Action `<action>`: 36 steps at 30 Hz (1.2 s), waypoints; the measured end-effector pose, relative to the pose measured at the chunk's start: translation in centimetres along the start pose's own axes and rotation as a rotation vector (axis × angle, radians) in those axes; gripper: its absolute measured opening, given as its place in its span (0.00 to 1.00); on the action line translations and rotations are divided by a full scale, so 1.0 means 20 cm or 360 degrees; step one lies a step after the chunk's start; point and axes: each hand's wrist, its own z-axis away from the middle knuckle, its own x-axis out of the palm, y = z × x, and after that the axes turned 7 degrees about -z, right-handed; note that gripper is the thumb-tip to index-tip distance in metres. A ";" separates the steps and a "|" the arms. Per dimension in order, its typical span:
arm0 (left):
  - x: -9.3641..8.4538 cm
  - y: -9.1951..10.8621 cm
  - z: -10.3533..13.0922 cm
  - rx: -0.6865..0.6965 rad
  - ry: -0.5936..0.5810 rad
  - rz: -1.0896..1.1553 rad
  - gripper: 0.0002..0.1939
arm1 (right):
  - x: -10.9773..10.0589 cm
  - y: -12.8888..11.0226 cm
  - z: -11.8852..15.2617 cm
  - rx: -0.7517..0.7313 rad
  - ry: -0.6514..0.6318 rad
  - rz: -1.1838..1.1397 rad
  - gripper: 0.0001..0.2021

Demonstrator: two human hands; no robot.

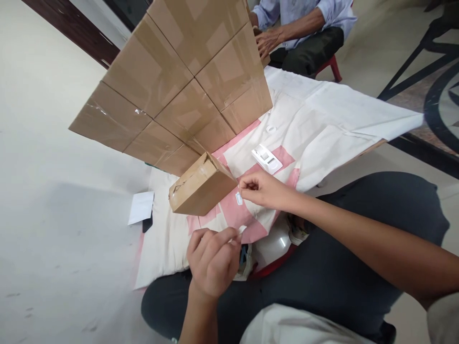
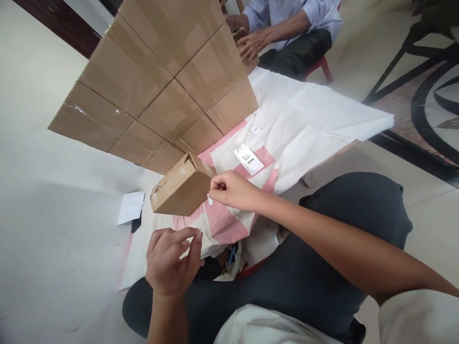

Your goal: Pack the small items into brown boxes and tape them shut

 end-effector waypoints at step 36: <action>0.05 -0.02 0.12 -0.0327 -0.0052 0.0127 0.15 | -0.06 0.19 -0.12 0.0734 0.0210 0.1806 0.16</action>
